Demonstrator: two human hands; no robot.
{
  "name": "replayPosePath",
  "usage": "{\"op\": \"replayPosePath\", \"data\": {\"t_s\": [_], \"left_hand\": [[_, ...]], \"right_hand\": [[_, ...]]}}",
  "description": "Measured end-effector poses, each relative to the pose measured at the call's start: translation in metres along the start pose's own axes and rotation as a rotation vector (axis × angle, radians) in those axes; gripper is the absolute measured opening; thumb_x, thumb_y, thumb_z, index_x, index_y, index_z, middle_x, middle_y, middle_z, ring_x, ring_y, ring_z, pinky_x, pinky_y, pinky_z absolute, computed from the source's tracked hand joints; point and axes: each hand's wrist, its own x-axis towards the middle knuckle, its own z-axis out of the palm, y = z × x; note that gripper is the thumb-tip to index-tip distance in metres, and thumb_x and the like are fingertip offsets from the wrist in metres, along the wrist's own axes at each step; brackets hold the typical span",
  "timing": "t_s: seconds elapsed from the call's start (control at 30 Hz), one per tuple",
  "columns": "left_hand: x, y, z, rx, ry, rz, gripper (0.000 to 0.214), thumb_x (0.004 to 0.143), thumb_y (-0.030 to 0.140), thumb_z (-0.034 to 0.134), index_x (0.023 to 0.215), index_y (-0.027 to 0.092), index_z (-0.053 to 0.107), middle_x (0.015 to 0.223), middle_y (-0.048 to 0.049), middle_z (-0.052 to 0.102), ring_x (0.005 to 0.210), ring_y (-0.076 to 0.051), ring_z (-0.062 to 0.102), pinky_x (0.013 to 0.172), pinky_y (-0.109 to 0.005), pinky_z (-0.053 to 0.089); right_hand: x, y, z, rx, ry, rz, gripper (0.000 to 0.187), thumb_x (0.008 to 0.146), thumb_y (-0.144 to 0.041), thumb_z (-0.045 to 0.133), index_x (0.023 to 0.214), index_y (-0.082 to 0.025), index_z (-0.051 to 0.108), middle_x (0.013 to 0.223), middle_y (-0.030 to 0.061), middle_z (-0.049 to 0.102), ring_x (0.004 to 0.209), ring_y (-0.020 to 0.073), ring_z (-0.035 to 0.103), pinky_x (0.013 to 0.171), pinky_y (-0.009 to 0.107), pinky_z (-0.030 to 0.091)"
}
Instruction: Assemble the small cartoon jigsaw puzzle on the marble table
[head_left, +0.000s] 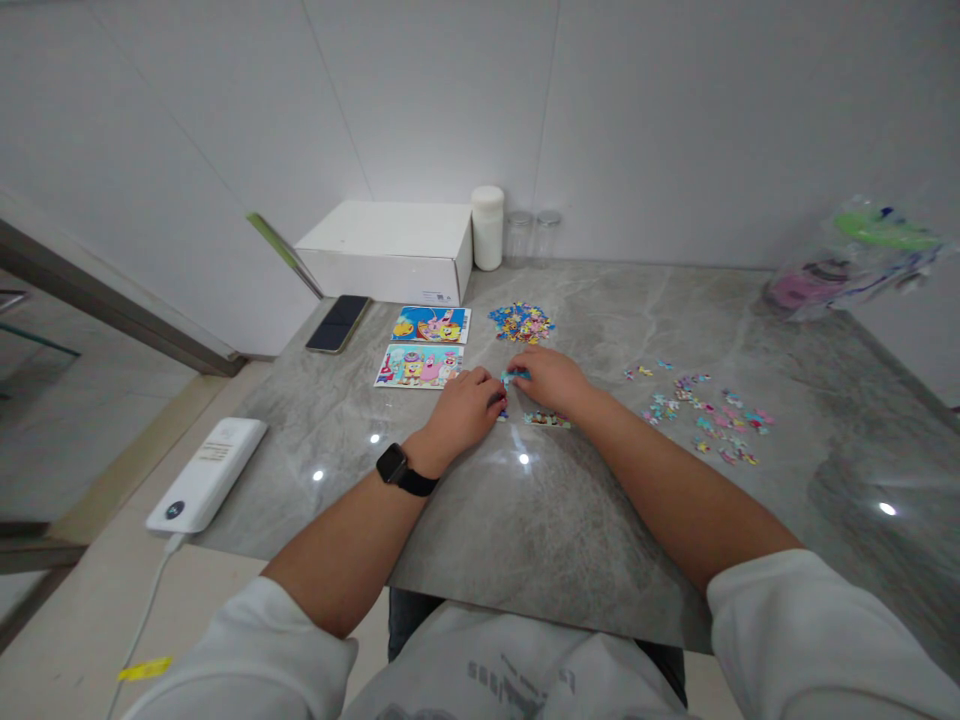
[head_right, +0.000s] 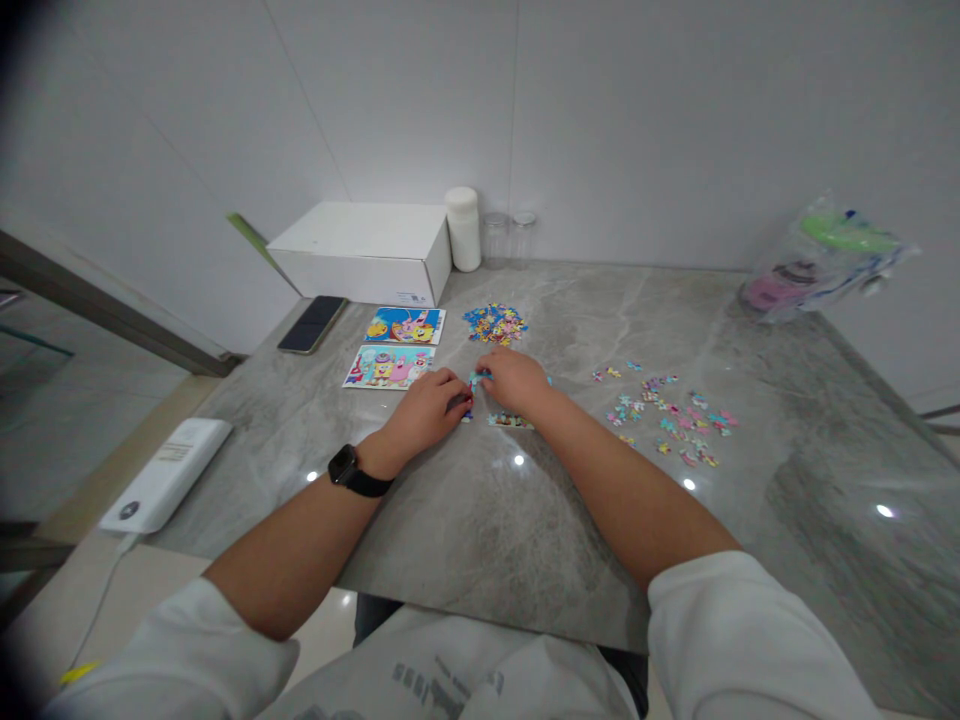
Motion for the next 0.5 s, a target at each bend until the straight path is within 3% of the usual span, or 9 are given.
{"op": "replayPosePath", "data": {"t_s": [0.3, 0.5], "left_hand": [[0.006, -0.004, -0.003, -0.192, 0.229, -0.086, 0.029, 0.109, 0.027, 0.041, 0.092, 0.02, 0.063, 0.095, -0.0082, 0.067, 0.093, -0.022, 0.062, 0.087, -0.036, 0.049], [0.006, -0.007, -0.001, -0.231, 0.249, -0.152, 0.042, 0.111, 0.04, 0.033, 0.078, 0.022, 0.051, 0.081, -0.0052, 0.063, 0.078, -0.02, 0.059, 0.074, -0.033, 0.044]], "right_hand": [[-0.001, 0.002, -0.012, 0.072, 0.13, -0.015, 0.024, 0.098, -0.026, 0.062, 0.116, -0.02, 0.077, 0.116, 0.009, 0.076, 0.113, 0.0237, 0.066, 0.099, 0.033, 0.048], [-0.004, 0.003, -0.034, 0.112, 0.283, 0.074, 0.024, 0.101, -0.028, 0.057, 0.11, -0.021, 0.079, 0.111, 0.0077, 0.078, 0.103, 0.0224, 0.068, 0.092, 0.032, 0.047]]}}
